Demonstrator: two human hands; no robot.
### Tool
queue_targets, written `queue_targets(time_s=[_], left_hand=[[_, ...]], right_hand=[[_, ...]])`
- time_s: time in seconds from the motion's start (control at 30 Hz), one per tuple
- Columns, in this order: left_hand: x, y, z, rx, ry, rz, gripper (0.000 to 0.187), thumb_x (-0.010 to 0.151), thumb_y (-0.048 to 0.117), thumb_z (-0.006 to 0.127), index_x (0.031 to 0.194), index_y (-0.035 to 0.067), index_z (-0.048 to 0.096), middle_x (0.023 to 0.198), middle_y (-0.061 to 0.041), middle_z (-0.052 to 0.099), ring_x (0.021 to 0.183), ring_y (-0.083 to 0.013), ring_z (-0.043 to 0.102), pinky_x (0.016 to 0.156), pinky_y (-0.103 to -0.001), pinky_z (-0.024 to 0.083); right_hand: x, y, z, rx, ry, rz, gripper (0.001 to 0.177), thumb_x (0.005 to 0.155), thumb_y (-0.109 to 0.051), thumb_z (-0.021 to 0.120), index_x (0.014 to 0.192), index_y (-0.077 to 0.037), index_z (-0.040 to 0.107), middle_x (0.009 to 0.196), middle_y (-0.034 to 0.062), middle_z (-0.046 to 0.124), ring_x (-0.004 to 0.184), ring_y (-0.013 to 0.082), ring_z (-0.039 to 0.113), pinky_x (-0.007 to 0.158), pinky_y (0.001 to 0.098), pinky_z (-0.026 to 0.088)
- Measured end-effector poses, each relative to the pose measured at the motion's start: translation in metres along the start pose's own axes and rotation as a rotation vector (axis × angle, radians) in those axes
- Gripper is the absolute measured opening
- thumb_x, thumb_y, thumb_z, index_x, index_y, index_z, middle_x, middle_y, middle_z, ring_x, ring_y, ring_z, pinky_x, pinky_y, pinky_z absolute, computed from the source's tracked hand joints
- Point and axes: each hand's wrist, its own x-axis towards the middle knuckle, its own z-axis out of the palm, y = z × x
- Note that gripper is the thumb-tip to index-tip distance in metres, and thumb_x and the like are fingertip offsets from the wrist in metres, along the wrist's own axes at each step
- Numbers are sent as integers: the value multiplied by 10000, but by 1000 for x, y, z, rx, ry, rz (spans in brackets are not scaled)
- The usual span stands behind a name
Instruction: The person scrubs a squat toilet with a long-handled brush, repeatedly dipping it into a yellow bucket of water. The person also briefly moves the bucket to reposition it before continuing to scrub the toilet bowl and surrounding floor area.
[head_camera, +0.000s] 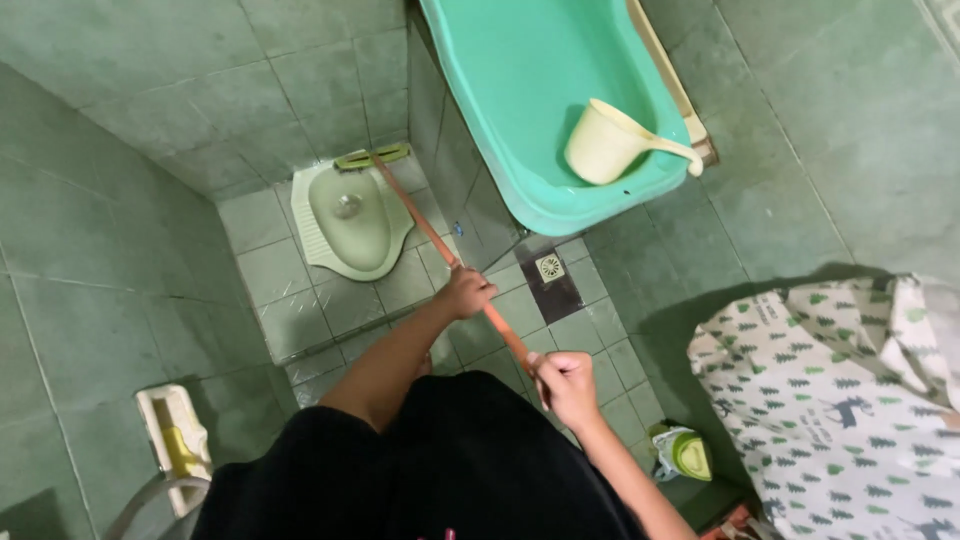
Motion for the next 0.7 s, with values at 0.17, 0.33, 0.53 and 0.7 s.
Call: queue_targets(time_s=[0.17,0.33,0.53,0.7], left_hand=[[18,98,-44,72,49,137,193,828,82,579,689,215,579,700,24,567,722,-263,564,825,-559,459],[41,164,-78,-340,-97,-194,332,934,230,606,648,92,513,630,-34,564,746,-302,602,939,-560,372],[21,87,-29,-668,-403,-793,377,896,332,592,568,161,514,550,-45,524,597,-270,562,992,-498,341],[26,159,-33,-887,-279,-829,394,876,222,624,522,128,481,513,-47,495,573,-229,557,856,-481,413]], right_hand=[[-52,-70,-38,-18,-41,104,665,936,-127,600,280,-93,497,203,18,365,273,96,224,350,262,280],[-89,-24,-91,143,-12,43,587,904,-67,620,374,-136,378,255,14,311,270,120,312,408,282,331],[-58,32,-72,19,-85,-8,552,910,-93,609,368,-112,506,294,-5,418,323,107,332,422,251,336],[-104,17,-116,33,-172,-90,486,868,-129,675,412,-118,509,323,-16,405,351,105,315,399,252,295]])
